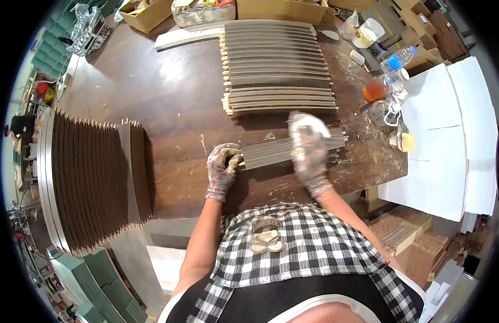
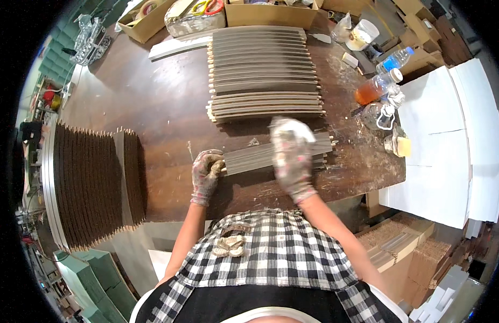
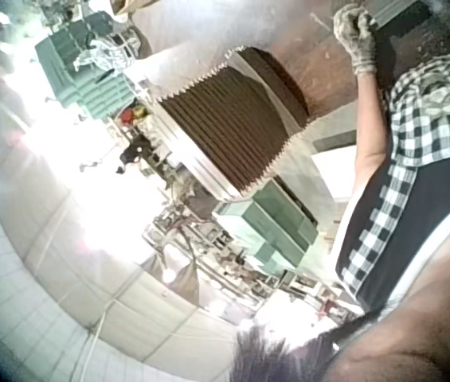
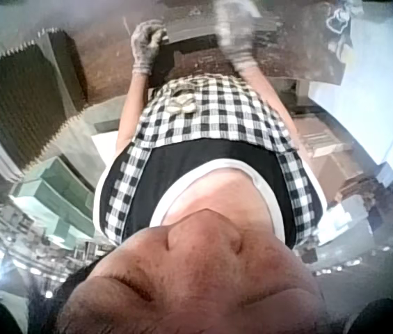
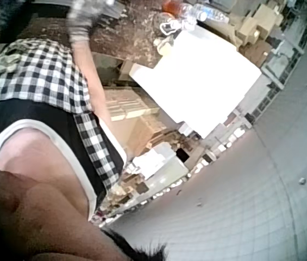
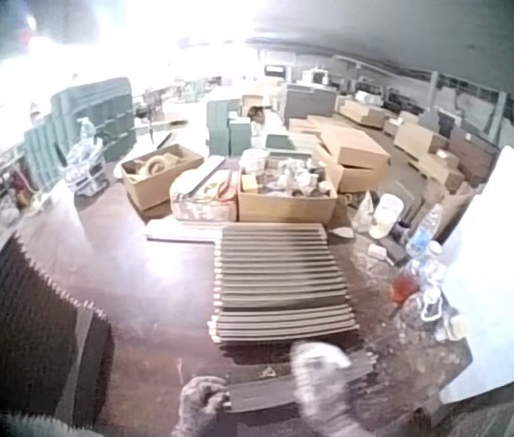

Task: The person is cleaning and wiping down wooden slats using a sponge and a cloth.

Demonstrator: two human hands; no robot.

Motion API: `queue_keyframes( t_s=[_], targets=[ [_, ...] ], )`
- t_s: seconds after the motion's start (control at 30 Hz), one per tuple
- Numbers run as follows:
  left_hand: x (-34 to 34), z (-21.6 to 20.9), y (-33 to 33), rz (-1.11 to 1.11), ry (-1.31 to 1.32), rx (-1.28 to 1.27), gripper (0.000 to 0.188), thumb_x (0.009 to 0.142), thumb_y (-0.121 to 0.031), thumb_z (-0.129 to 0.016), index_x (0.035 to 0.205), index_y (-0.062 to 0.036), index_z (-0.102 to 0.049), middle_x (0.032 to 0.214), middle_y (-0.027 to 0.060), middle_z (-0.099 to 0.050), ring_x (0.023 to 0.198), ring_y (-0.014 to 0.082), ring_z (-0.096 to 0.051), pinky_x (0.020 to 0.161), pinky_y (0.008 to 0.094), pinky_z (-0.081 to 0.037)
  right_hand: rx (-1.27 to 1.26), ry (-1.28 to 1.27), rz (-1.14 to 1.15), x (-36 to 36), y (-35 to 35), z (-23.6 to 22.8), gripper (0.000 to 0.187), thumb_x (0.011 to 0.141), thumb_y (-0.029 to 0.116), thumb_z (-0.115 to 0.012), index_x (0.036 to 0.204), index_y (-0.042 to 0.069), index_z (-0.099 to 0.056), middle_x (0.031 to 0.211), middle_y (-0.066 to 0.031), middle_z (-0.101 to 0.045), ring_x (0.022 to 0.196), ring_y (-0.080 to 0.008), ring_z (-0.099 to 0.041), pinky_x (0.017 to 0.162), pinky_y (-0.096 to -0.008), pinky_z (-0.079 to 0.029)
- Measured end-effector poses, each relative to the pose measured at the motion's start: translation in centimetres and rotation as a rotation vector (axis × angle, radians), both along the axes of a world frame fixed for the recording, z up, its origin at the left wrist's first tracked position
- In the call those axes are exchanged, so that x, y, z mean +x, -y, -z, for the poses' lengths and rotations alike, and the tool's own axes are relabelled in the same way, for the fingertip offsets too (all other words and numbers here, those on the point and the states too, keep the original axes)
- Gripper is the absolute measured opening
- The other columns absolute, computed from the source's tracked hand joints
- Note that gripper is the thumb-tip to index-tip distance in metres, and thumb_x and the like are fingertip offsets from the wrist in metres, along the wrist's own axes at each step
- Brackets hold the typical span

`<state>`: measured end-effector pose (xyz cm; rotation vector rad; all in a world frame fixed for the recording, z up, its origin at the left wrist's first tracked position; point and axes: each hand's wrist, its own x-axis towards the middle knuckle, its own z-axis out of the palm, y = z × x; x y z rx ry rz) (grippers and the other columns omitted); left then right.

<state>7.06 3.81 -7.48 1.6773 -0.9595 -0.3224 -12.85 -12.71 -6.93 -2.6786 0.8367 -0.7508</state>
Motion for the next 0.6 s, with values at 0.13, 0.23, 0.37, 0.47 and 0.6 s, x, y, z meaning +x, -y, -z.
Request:
queue_keyframes(
  t_s=[0.13, 0.23, 0.37, 0.47, 0.6],
  targets=[
    [0.5, -0.5, -0.4, 0.048, -0.035, 0.052, 0.007, 0.077, 0.002, -0.064, 0.084, 0.0004, -0.063, 0.094, 0.0136, -0.065, 0.088, 0.0254, -0.062, 0.08, 0.0332, -0.05, 0.298, 0.048, 0.425, -7.1, 6.6, -2.9, 0.053, 0.093, 0.011, -0.044, 0.144, 0.004, -0.033, 0.138, -0.0175, -0.047, 0.118, -0.0255, -0.055, 0.101, -0.0355, -0.044],
    [1.0, -1.3, 0.8, 0.112, -0.186, 0.092, 0.014, 0.076, -0.001, -0.066, 0.09, -0.0007, -0.063, 0.102, 0.0146, -0.063, 0.093, 0.0264, -0.061, 0.085, 0.0354, -0.048, 0.196, 0.451, 0.403, -11.5, 10.5, -1.6, 0.043, 0.096, 0.013, -0.047, 0.138, 0.009, -0.041, 0.125, -0.0139, -0.057, 0.106, -0.0237, -0.059, 0.092, -0.0337, -0.051],
    [0.0, -5.3, 3.4, 0.143, 0.387, 0.058, 0.045, 0.071, -0.02, -0.077, 0.11, -0.0064, -0.061, 0.116, 0.015, -0.06, 0.111, 0.0342, -0.055, 0.094, 0.0446, -0.044, 0.072, 0.261, 0.339, -7.2, 8.6, -2.3, 0.041, 0.089, 0.011, -0.054, 0.128, 0.003, -0.048, 0.114, -0.0152, -0.058, 0.109, -0.0277, -0.056, 0.096, -0.0404, -0.045],
    [-3.0, -7.1, 6.8, 0.353, 0.603, 0.161, 0.066, 0.062, -0.027, -0.081, 0.12, -0.0082, -0.056, 0.119, 0.0148, -0.057, 0.111, 0.0349, -0.054, 0.094, 0.0455, -0.045, -0.01, 0.153, 0.245, -4.8, 7.5, 0.0, 0.039, 0.088, 0.009, -0.054, 0.127, 0.004, -0.052, 0.117, -0.0133, -0.059, 0.11, -0.0274, -0.054, 0.097, -0.0381, -0.043],
    [-4.7, -4.7, 7.3, 0.505, 0.622, 0.531, 0.074, 0.074, -0.019, -0.071, 0.141, -0.0204, -0.04, 0.126, 0.0076, -0.051, 0.114, 0.0275, -0.052, 0.093, 0.042, -0.044, 0.753, 0.714, 0.027, -6.1, 8.2, -0.3, 0.037, 0.092, 0.007, -0.049, 0.128, 0.003, -0.051, 0.122, -0.0086, -0.059, 0.111, -0.0196, -0.055, 0.098, -0.0324, -0.043]
  ],
)
